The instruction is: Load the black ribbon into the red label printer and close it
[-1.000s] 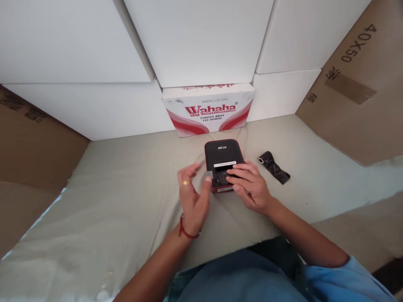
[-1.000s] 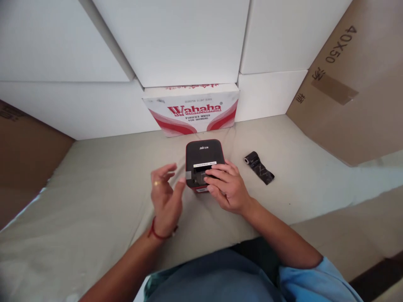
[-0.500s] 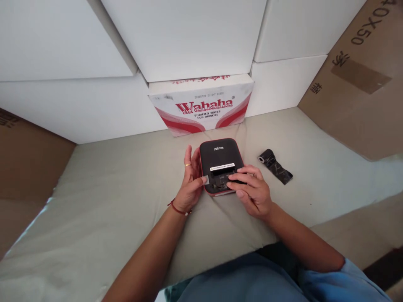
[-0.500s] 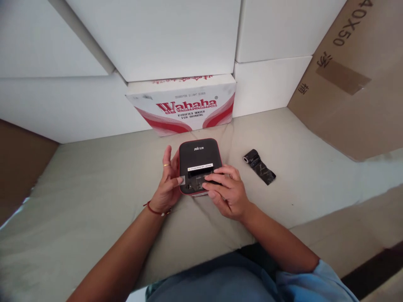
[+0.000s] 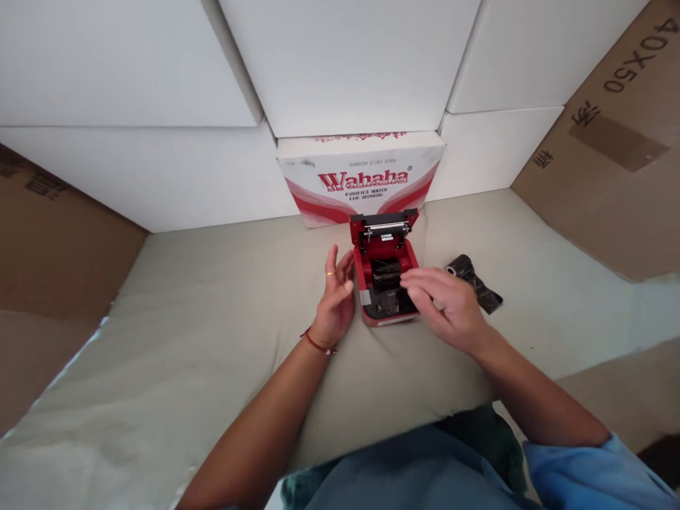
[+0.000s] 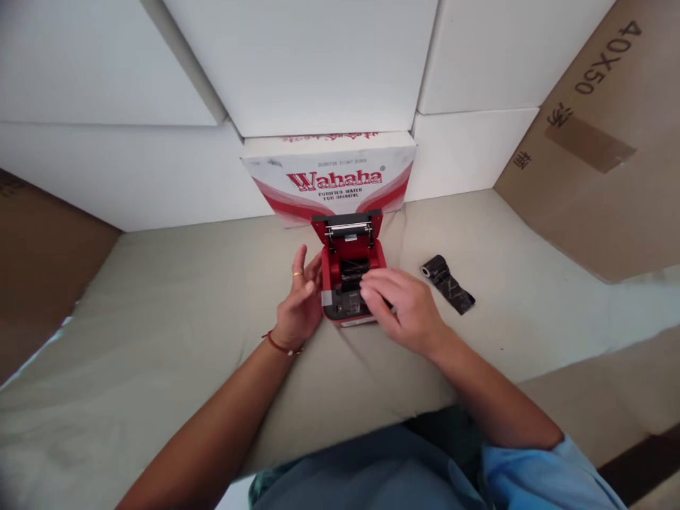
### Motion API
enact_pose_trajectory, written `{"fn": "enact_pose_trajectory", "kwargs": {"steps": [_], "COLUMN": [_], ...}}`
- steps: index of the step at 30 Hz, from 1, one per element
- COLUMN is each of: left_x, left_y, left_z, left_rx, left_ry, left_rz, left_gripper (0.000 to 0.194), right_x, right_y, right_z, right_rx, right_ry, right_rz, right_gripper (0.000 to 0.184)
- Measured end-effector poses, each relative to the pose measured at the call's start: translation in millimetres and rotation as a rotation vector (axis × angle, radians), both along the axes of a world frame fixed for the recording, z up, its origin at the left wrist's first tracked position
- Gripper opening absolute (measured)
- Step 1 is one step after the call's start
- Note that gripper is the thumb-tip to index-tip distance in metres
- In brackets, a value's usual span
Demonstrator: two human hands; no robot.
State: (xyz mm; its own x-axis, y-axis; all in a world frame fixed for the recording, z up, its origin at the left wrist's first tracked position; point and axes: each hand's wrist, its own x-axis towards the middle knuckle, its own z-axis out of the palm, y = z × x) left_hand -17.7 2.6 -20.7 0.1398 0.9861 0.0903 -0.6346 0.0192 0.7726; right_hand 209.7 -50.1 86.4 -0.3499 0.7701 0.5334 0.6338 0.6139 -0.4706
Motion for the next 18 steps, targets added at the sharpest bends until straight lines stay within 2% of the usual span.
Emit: {"fn": "enact_pose_trajectory", "kwargs": {"steps": [4, 7, 10, 13, 18], "left_x": [0.3, 1.3, 3.4, 6.3, 10.5], "left_y": [12.3, 18.4, 18.6, 16.6, 16.4], "left_z": [-8.7, -13.9, -14.6, -12.5, -8.3], "left_rx": [-0.176, -0.208, -0.199, -0.196, -0.213], "left_ry": [-0.070, -0.086, -0.081, -0.064, -0.053], "left_rz": [0.176, 0.278, 0.306, 0.320, 0.312], "left_gripper": [0.047, 0.036, 0.043, 0.045, 0.050], "right_x": [-22.6, -45.4, -60.8, -65.3, -59.2], "right_y": [39.8, 69.2, 86.9, 92.6, 91.8], "right_z": [40.2, 48.3, 41.6, 34.9, 39.7], "right_rx": [-0.357, -0.464, -0.492, -0.499, -0.530], "right_ry": [-0.552, -0.852, -0.916, -0.923, -0.899], "right_rz": [-0.206, -0.243, -0.200, -0.183, -0.167], "right_gripper": [0.035, 0.035, 0.035, 0.034, 0.027]}}
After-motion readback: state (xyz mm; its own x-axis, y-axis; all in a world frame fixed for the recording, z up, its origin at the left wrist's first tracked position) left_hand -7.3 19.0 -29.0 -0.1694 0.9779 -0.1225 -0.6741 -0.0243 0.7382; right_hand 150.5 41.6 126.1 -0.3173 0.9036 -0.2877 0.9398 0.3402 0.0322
